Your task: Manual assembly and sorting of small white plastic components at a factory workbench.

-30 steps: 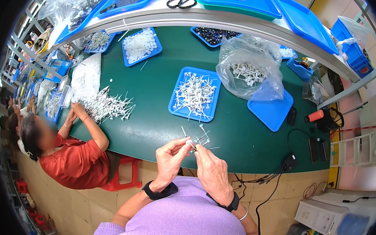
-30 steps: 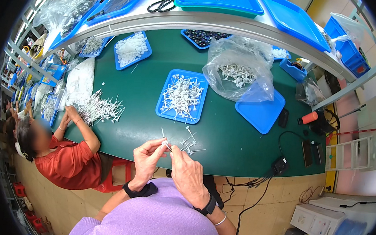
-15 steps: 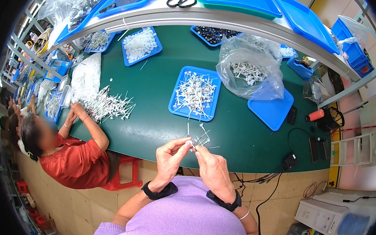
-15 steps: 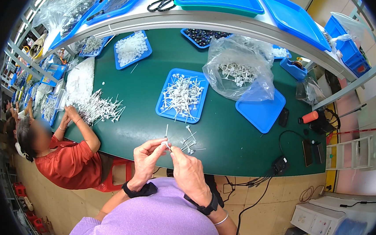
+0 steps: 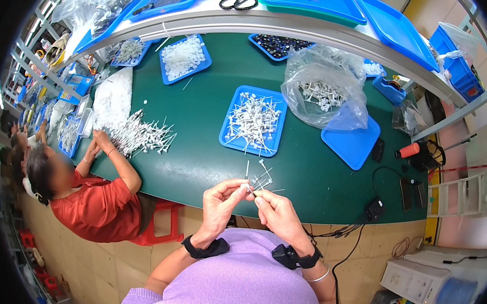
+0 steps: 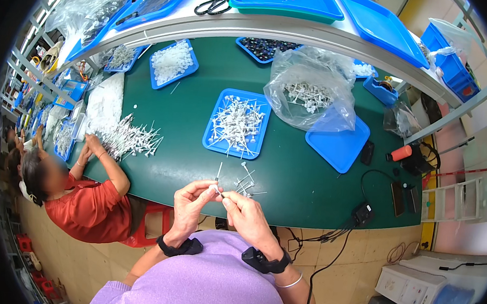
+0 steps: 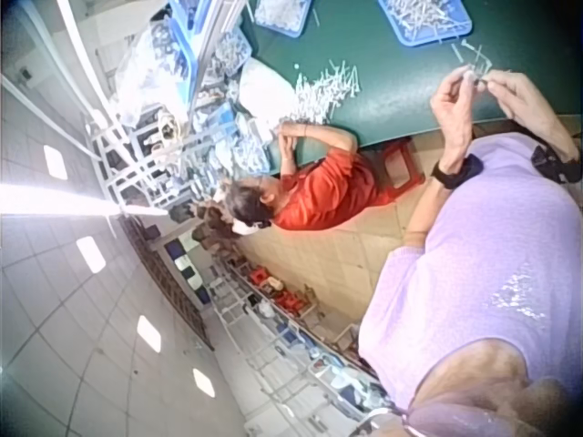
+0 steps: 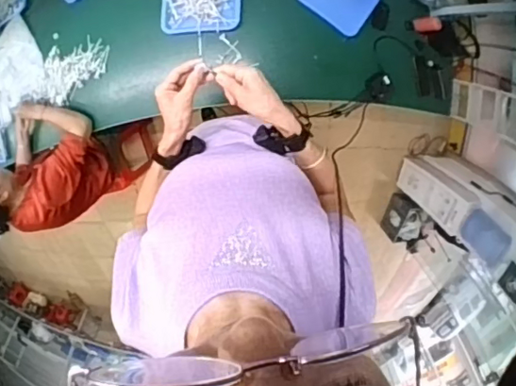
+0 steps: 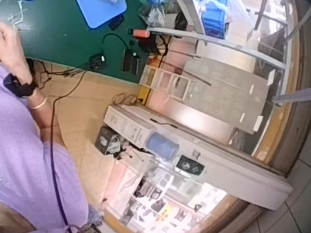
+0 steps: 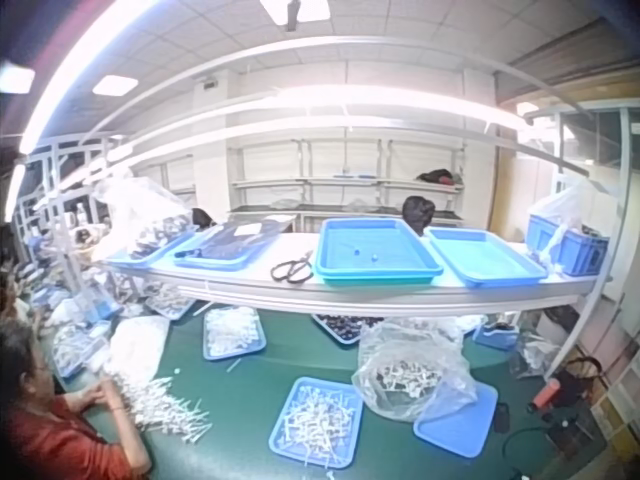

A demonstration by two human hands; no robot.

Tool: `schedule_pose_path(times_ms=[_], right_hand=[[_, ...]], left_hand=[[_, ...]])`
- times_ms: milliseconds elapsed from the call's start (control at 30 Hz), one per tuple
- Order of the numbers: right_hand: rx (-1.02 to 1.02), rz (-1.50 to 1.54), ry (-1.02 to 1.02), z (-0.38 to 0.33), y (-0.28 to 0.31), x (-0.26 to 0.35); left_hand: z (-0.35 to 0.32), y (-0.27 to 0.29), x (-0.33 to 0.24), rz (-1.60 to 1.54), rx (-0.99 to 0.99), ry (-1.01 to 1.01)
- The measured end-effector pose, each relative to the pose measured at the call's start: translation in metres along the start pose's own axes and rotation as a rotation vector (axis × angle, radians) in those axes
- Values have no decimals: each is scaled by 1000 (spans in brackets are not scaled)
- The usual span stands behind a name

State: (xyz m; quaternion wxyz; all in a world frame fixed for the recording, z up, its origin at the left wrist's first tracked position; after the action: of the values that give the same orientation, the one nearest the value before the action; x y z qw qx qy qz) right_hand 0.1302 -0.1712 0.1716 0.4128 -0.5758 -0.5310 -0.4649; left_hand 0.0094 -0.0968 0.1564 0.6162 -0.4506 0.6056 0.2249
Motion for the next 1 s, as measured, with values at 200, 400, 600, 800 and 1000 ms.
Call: schedule_pose_path(times_ms=[200, 400, 600, 800, 1000], right_hand=[[-139, -96, 58, -7, -3, 1], [43, 94, -37, -1, -4, -15], [5, -148, -16, -5, 0, 13], [-56, -248, 15, -19, 6, 19], [-80, -308, 55, -18, 3, 19]], left_hand=[[-2, -3, -3, 15, -25, -28], [-2, 2, 2, 102, 17, -105], [-1, 1, 4, 19, 5, 10], [2, 8, 7, 52, -17, 56], [5, 6, 11, 41, 11, 80]])
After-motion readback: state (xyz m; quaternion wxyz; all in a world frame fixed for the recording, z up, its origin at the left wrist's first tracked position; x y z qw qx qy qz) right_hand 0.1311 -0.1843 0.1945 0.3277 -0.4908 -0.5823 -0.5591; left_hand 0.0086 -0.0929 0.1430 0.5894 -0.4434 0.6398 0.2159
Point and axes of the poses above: each hand's wrist, its own z-axis towards the middle knuckle, its own y-axis out of the back of the hand, x = y × z, the point moved 7 cm from there along z, towards the middle knuckle, and after that the axes turned 3 degrees about x, right-handed, at the moved point
